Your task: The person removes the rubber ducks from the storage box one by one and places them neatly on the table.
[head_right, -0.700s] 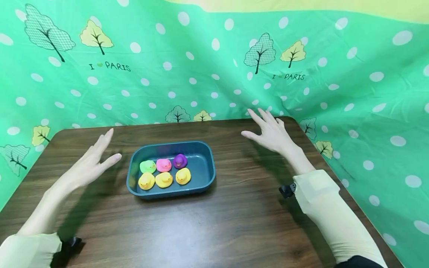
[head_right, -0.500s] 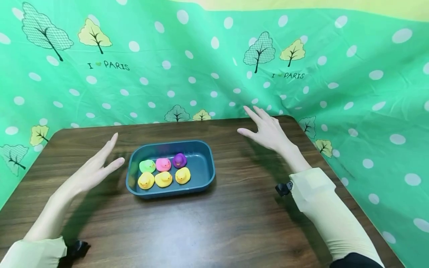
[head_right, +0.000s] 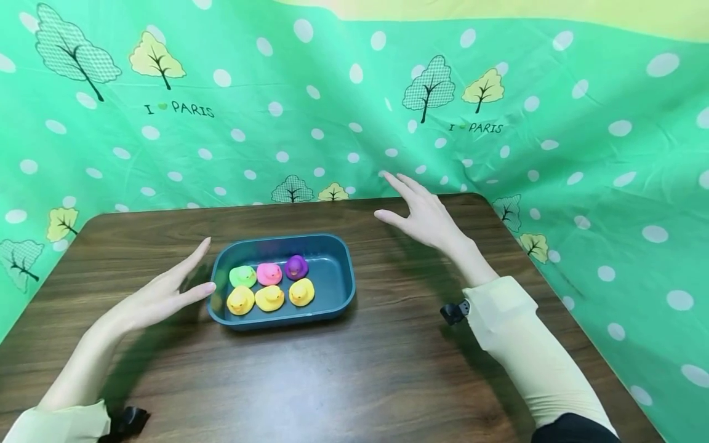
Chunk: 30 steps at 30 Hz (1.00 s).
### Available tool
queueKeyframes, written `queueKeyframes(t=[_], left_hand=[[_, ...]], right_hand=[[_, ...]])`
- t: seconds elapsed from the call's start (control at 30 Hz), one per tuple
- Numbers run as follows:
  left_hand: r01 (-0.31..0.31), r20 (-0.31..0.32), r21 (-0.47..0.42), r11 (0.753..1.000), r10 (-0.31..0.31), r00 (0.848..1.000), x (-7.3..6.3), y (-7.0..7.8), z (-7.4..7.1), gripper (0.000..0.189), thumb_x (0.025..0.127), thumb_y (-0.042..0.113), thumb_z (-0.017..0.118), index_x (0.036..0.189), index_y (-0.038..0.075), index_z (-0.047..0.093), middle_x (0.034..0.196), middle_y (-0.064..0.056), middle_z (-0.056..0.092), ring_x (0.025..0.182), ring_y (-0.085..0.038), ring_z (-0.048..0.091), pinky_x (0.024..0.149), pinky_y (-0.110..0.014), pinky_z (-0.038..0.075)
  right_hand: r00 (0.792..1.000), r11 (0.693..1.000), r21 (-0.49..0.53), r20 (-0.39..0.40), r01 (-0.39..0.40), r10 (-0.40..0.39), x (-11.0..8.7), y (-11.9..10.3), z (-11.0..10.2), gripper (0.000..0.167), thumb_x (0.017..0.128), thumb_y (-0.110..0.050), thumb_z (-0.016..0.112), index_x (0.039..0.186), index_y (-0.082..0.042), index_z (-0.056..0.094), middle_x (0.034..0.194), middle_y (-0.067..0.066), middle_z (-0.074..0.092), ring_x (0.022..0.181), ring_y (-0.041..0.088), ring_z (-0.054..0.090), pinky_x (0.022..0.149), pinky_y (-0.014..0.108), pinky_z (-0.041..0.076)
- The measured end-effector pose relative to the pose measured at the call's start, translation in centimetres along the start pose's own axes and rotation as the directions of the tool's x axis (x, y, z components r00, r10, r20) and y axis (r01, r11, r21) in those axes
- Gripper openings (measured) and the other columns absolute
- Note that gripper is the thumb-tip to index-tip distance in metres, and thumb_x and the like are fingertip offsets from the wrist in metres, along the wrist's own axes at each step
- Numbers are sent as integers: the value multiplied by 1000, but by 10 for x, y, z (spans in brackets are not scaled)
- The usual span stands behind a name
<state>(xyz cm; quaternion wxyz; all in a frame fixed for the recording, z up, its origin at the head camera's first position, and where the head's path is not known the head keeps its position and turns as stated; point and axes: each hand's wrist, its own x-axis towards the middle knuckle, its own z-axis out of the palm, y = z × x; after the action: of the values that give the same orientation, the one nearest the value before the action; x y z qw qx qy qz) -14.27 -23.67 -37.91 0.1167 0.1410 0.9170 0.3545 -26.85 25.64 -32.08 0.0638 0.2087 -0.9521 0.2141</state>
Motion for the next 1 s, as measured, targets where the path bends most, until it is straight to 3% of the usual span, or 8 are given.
queueKeyframes(t=[0.13, 0.33, 0.57, 1.0], left_hand=[[-5, 30, 4, 1000, 5, 1000, -2, 2, 2, 92, 101, 56, 58, 164, 41, -6, 176, 1, 2, 161, -40, 13, 121, -71, 23], [-26, 81, 1, 1000, 25, 996, -4, 1, 4, 92, 100, 51, 61, 165, 39, -4, 176, -3, 7, 160, -40, 16, 120, -70, 27], [-7, 135, 8, 1000, 6, 991, -7, 1, 3, 93, 99, 54, 62, 166, 37, -2, 175, -9, 12, 158, -43, 20, 117, -70, 32], [-12, 148, 11, 1000, 11, 989, -9, 5, 0, 97, 97, 53, 67, 167, 34, 3, 169, -15, 29, 155, -42, 29, 115, -68, 36]], right_hand=[[999, 999, 11, -14, 35, -35, 3, -7, 3, 78, 94, -62, 64, 159, -54, 22, 169, -4, 31, 158, 26, 29, 120, 65, 32], [999, 999, 27, 1, 43, -44, 3, -20, 7, 81, 94, -63, 65, 161, -46, 24, 170, -5, 29, 159, 23, 27, 122, 61, 31], [998, 997, 50, 15, 56, -57, 3, -31, 12, 79, 93, -63, 65, 161, -47, 26, 170, -6, 30, 159, 23, 27, 122, 61, 31], [986, 980, 124, 46, 154, -161, 5, -52, 19, 77, 95, -53, 69, 161, -40, 31, 167, -8, 36, 156, 20, 33, 125, 52, 33]])
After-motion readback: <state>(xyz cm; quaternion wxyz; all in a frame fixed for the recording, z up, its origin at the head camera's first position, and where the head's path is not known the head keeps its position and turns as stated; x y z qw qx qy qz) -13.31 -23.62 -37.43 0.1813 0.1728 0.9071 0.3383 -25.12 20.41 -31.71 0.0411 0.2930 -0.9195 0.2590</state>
